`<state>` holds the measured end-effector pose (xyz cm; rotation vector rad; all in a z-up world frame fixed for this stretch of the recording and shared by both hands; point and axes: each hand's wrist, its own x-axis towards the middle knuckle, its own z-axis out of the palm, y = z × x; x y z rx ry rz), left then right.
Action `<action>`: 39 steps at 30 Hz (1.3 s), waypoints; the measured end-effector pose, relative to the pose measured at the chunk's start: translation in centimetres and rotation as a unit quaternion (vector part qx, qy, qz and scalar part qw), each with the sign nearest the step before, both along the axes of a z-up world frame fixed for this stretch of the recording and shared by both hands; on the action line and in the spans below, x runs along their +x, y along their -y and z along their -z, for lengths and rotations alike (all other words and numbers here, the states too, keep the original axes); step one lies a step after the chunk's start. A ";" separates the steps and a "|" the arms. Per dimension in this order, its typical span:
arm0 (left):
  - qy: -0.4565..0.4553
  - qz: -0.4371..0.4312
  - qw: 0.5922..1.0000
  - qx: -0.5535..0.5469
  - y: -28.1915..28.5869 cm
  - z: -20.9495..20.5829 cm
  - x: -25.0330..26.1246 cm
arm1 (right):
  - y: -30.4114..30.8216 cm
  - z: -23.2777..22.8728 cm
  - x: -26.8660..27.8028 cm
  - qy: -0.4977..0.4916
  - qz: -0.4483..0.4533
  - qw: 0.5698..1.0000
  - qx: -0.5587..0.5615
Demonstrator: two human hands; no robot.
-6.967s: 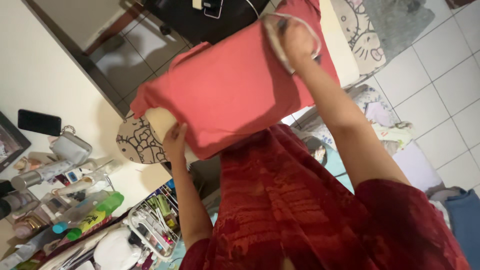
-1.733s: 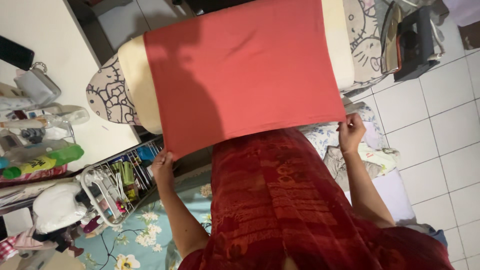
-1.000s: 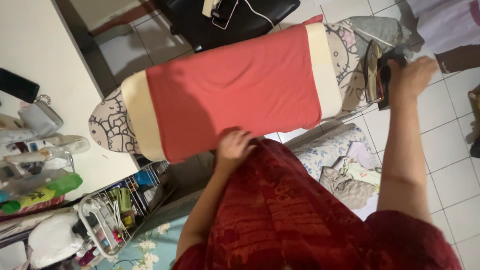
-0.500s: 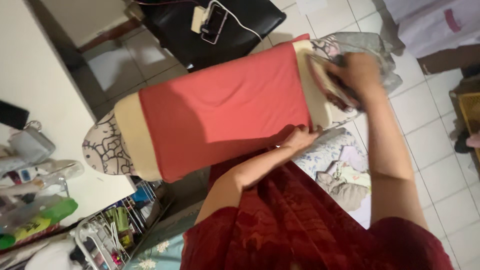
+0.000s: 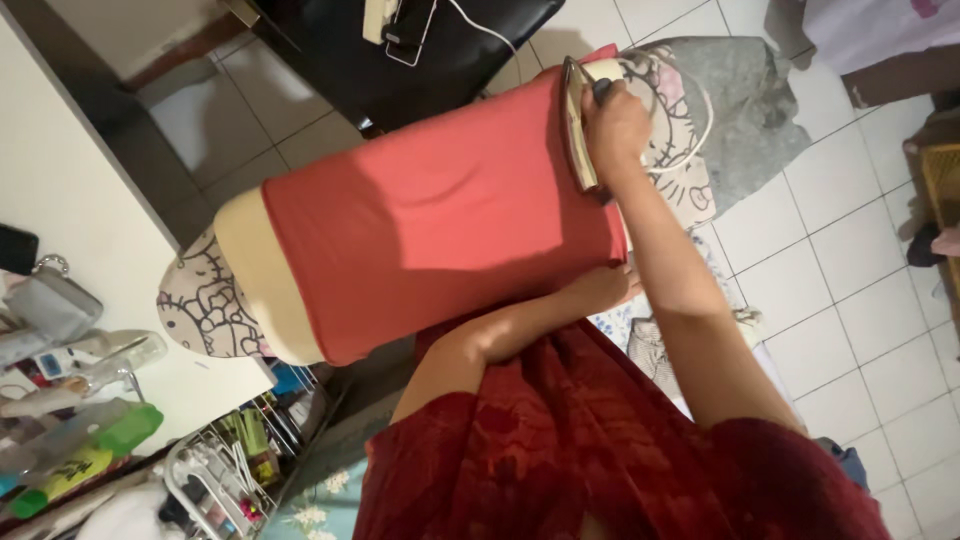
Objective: The person irons a dark blue garment and then a red t-shirt on an ironing board. They repeatedly smooth the fabric, reposition the garments, and use the iron to remove wrinkles from various sections including sleeves and the body.
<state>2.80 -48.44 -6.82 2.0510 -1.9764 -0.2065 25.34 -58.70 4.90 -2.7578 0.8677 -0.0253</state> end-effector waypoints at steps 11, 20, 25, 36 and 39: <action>-0.216 -0.115 0.968 0.058 -14.4 -7.7 5.8 | 0.3 -5.3 -14.6 -0.044 -0.354 0.933 0.039; -0.102 -0.299 0.944 -0.095 -19.7 -7.6 7.1 | -2.0 -3.3 2.6 0.022 -0.258 0.966 0.004; -0.138 -0.299 0.942 -0.068 -20.0 -6.2 5.6 | -2.2 -3.3 2.9 -0.115 -0.394 0.911 0.030; -0.273 -0.281 0.897 -0.207 -24.5 -6.6 6.2 | -2.7 -3.4 -11.1 -0.103 -0.517 0.831 -0.177; -0.039 -0.458 0.882 -0.099 -28.6 -9.2 8.7 | -4.7 -1.2 -4.0 0.005 -0.249 0.968 -0.016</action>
